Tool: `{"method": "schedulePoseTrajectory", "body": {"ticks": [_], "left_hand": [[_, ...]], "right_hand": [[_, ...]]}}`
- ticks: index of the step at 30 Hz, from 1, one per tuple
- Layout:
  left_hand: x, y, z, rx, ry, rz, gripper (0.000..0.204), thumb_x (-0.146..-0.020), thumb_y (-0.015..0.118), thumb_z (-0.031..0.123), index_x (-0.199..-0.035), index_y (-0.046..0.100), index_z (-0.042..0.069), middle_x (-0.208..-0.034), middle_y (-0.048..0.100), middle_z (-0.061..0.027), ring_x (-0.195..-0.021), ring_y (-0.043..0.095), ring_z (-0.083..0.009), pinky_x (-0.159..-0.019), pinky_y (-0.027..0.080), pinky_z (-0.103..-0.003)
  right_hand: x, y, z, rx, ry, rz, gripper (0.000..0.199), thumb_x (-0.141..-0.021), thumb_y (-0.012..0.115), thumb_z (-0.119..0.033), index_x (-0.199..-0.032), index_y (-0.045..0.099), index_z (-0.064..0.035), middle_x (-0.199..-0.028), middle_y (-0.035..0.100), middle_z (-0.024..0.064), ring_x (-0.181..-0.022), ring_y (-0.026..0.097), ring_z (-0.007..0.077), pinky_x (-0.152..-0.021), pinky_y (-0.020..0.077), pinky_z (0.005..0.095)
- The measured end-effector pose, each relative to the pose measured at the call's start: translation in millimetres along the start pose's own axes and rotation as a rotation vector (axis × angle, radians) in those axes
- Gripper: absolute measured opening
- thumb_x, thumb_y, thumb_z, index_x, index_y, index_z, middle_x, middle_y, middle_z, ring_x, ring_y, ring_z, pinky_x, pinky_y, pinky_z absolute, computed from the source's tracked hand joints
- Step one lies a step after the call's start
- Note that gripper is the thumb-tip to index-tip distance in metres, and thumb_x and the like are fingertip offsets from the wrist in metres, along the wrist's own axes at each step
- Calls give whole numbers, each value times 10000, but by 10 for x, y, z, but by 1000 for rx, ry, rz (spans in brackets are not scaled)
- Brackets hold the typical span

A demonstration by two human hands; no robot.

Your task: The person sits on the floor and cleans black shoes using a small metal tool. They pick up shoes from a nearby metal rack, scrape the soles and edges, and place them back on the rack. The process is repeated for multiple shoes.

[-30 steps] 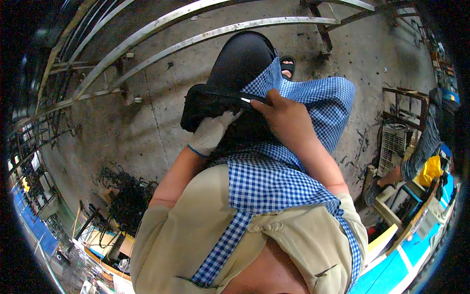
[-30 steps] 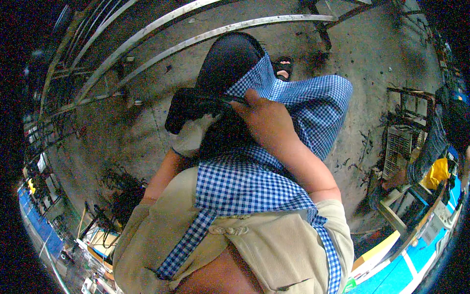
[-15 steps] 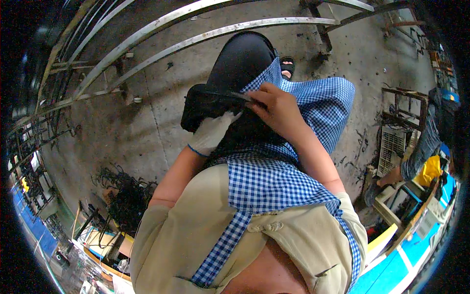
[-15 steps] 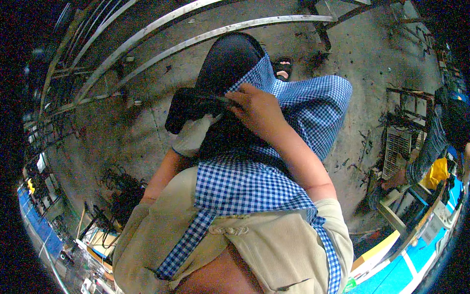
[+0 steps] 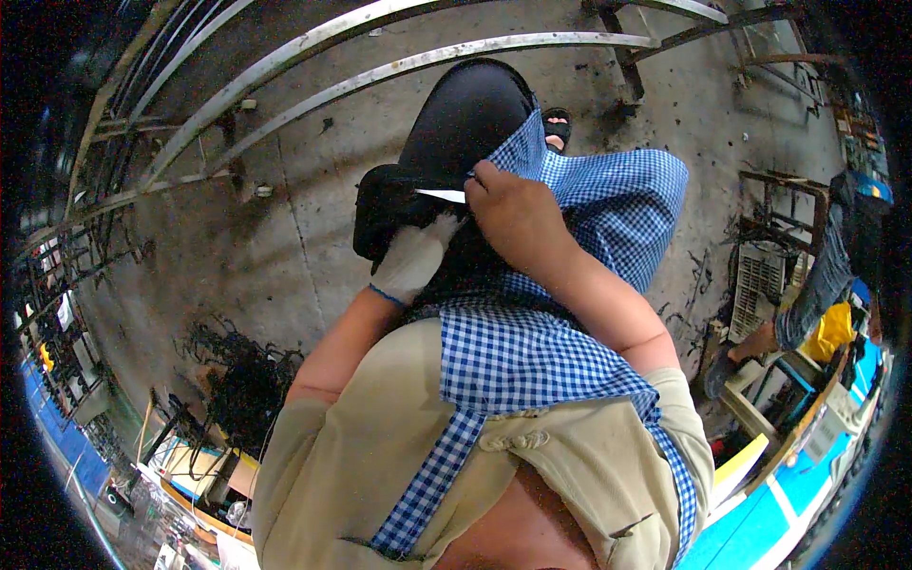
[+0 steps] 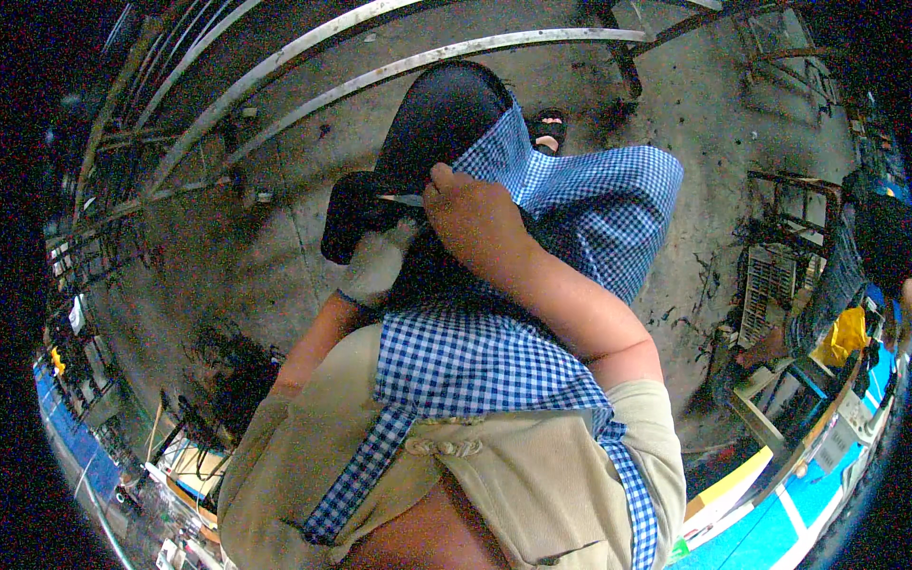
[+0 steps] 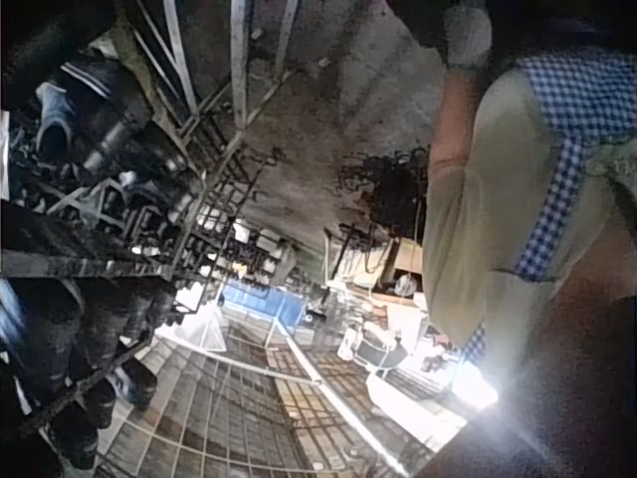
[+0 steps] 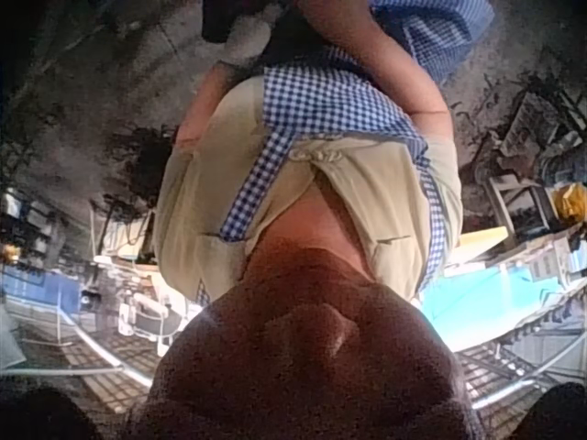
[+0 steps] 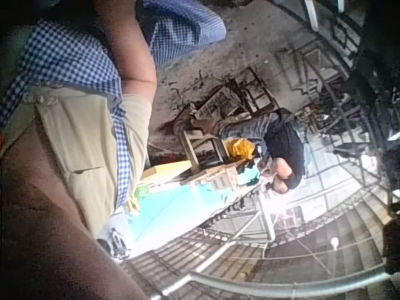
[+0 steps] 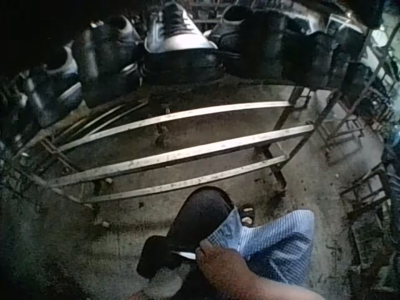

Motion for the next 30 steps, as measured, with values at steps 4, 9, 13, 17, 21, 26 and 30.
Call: {"method": "schedulePoseTrajectory", "body": {"ticks": [4, 9, 13, 17, 21, 26, 30], "left_hand": [[-47, 104, -239, 198, -235, -49, 483, -956, 336, 420, -1128, 608, 60, -1017, 629, -265, -988, 570, -453, -873, 437, -500], [22, -9, -180, 566, -324, 69, 556, -907, 389, 502, -1085, 636, 37, -1059, 611, -289, -1074, 540, -445, -916, 418, -468], [-8, 42, -206, 566, -283, 64, 559, -908, 388, 496, -1079, 634, 24, -1076, 606, -286, -1064, 546, -444, -913, 421, -465], [-56, 130, -278, 431, -227, -11, 511, -934, 379, 449, -1142, 604, 40, -1086, 611, -266, -1053, 558, -431, -914, 427, -461], [-15, -60, -32, 242, -89, 34, 442, -957, 366, 381, -1200, 569, 73, -1154, 588, -230, -1064, 563, -400, -910, 438, -458], [-25, 97, -86, 142, -105, -142, 394, -962, 338, 275, -1270, 503, 94, -1230, 549, -212, -1046, 585, -380, -884, 460, -489], [21, -62, 85, -64, 84, 45, 372, -987, 322, 308, -1238, 528, 126, -1067, 623, -214, -922, 616, -409, -794, 498, -491]], "right_hand": [[-73, 86, 12, 13, -25, -94, 98, -800, 527, -108, -815, 601, -45, -833, 553, 111, -654, 629, 243, -514, 526, 336], [-50, 133, 162, -114, 44, -36, 97, -830, 532, -98, -898, 565, -37, -874, 537, 120, -671, 623, 279, -515, 512, 377], [6, 238, 342, -250, 139, 22, 125, -858, 556, -97, -963, 546, -28, -933, 558, 136, -746, 620, 326, -581, 507, 417], [88, 164, 573, -499, 261, 135, 159, -837, 599, -83, -977, 549, -25, -930, 586, 150, -806, 610, 348, -666, 503, 413], [100, 69, 499, -464, 169, 77, 169, -816, 628, -89, -971, 583, -40, -913, 599, 135, -801, 611, 344, -674, 506, 400], [81, -11, 309, -346, 60, 45, 156, -795, 651, -106, -946, 640, -67, -893, 603, 87, -736, 630, 280, -600, 517, 368], [45, -1, 178, -121, 31, -10, 154, -795, 626, -130, -933, 660, -73, -835, 580, 69, -690, 632, 234, -542, 515, 353]]}}
Point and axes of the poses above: each hand's wrist, its own x-axis away from the middle knuckle, its own y-axis out of the palm, z = x × y, the point moved 9 cm from there along -x, towards the middle knuckle
